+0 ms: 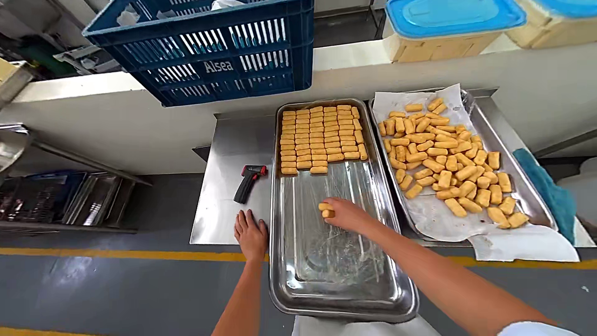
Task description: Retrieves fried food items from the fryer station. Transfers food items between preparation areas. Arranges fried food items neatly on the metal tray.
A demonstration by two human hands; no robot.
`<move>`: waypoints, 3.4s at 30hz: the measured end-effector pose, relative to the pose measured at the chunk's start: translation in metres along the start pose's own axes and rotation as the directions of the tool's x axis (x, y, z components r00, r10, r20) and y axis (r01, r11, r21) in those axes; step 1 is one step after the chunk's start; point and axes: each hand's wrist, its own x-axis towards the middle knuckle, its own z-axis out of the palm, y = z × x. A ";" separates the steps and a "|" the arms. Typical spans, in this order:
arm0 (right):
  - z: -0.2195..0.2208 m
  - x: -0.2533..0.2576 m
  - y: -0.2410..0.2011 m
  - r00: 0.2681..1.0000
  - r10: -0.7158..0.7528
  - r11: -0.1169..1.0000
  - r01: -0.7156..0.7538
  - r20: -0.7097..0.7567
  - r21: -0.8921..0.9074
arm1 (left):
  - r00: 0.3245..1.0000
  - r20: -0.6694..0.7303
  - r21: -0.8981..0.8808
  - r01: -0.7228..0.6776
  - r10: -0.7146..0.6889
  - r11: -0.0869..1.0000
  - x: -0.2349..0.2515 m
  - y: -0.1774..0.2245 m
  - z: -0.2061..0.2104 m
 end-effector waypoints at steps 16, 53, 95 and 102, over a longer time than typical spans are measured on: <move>0.065 0.126 -0.057 0.787 0.123 0.935 0.113 -0.604 0.337 | 1.000 -0.022 0.026 0.017 -0.017 1.000 0.013 -0.006 0.008; -0.121 -0.039 0.220 1.000 -0.009 0.836 0.017 0.018 -0.548 | 1.000 -0.008 0.006 -0.005 0.005 1.000 0.014 0.005 -0.002; -0.014 0.108 0.026 0.846 0.047 0.997 -0.074 -0.531 -0.029 | 0.442 0.509 -0.177 -0.786 0.739 0.592 0.121 0.162 0.001; -0.014 0.102 0.039 0.796 0.077 0.996 -0.033 -0.600 0.084 | 0.475 0.411 -0.235 -0.769 0.778 0.594 0.134 0.163 0.008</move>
